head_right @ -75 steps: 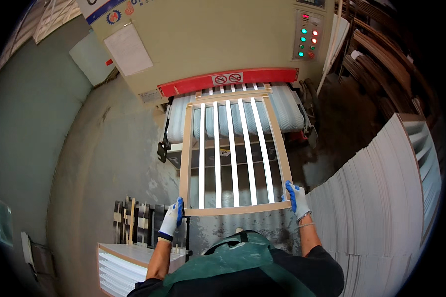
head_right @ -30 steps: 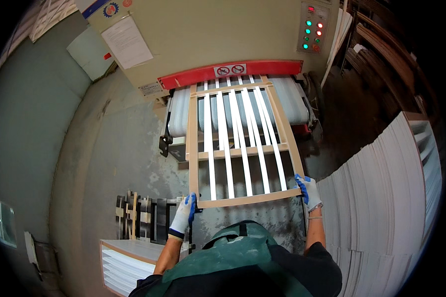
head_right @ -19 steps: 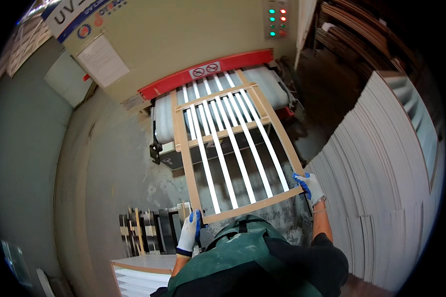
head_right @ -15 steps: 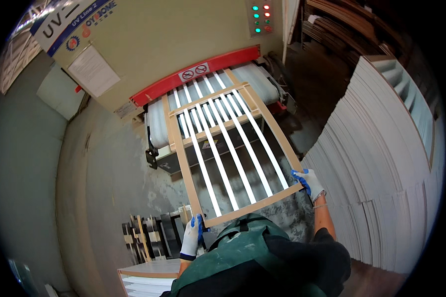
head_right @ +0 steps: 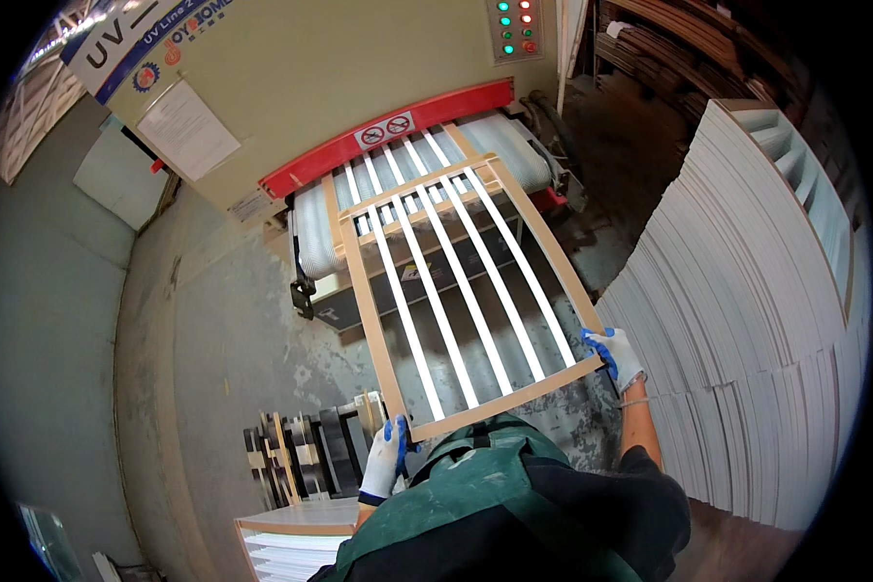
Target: The person repeatedly picks up wooden frames with white slats and places them onto a UV processing machine. The person handles the frames one at a time, feeding them into the machine and then removing them to place them on a stack on the floor.
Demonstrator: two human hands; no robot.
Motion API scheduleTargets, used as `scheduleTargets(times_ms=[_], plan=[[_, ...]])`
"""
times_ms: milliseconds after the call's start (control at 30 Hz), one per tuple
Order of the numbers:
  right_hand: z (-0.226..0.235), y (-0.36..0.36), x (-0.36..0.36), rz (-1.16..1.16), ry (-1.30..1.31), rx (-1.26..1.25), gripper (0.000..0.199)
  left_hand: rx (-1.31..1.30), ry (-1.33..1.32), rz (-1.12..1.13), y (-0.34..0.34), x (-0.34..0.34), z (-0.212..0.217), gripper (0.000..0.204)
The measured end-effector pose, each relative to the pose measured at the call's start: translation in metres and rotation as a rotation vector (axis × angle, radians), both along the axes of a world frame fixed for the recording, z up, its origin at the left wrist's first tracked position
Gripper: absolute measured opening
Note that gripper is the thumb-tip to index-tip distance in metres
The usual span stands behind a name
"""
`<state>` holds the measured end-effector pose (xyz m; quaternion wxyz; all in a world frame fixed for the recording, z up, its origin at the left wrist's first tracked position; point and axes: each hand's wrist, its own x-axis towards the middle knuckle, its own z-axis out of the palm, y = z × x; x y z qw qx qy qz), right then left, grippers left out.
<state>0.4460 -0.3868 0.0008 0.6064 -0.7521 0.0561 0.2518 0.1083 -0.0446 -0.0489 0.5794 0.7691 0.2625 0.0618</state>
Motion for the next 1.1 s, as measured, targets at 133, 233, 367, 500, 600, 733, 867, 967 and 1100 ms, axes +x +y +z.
scheduleTargets(times_ms=[133, 233, 367, 500, 600, 733, 867, 967, 1100], plan=[[-0.002, 0.0, 0.002, -0.007, -0.009, -0.034, 0.025, 0.188, -0.043, -0.009, 0.002, -0.013, -0.03, 0.021], [-0.001, 0.001, 0.002, -0.038, 0.023, 0.009, 0.026, 0.174, -0.074, 0.034, -0.003, -0.007, -0.024, 0.032], [-0.014, -0.004, 0.01, -0.007, 0.044, 0.046, 0.028, -0.082, 0.135, 0.114, -0.004, 0.01, 0.011, 0.041], [-0.027, -0.006, 0.016, -0.047, 0.053, 0.098, 0.027, -0.129, 0.17, 0.12, -0.004, 0.018, 0.027, 0.044], [-0.024, -0.001, 0.016, -0.054, 0.032, 0.071, 0.026, -0.167, 0.177, 0.145, -0.004, 0.021, 0.031, 0.047], [-0.018, 0.003, 0.017, -0.048, 0.02, 0.091, 0.027, -0.125, 0.159, 0.126, -0.004, 0.024, 0.034, 0.048], [-0.021, -0.003, 0.025, 0.003, 0.039, -0.015, 0.028, -0.098, 0.131, 0.122, -0.005, 0.025, 0.032, 0.048], [-0.022, -0.002, 0.03, 0.019, 0.066, -0.024, 0.03, -0.114, 0.144, 0.11, -0.004, 0.029, 0.034, 0.048], [-0.031, 0.004, 0.035, -0.022, 0.052, 0.117, 0.034, -0.161, 0.182, 0.16, -0.003, 0.041, 0.048, 0.048]])
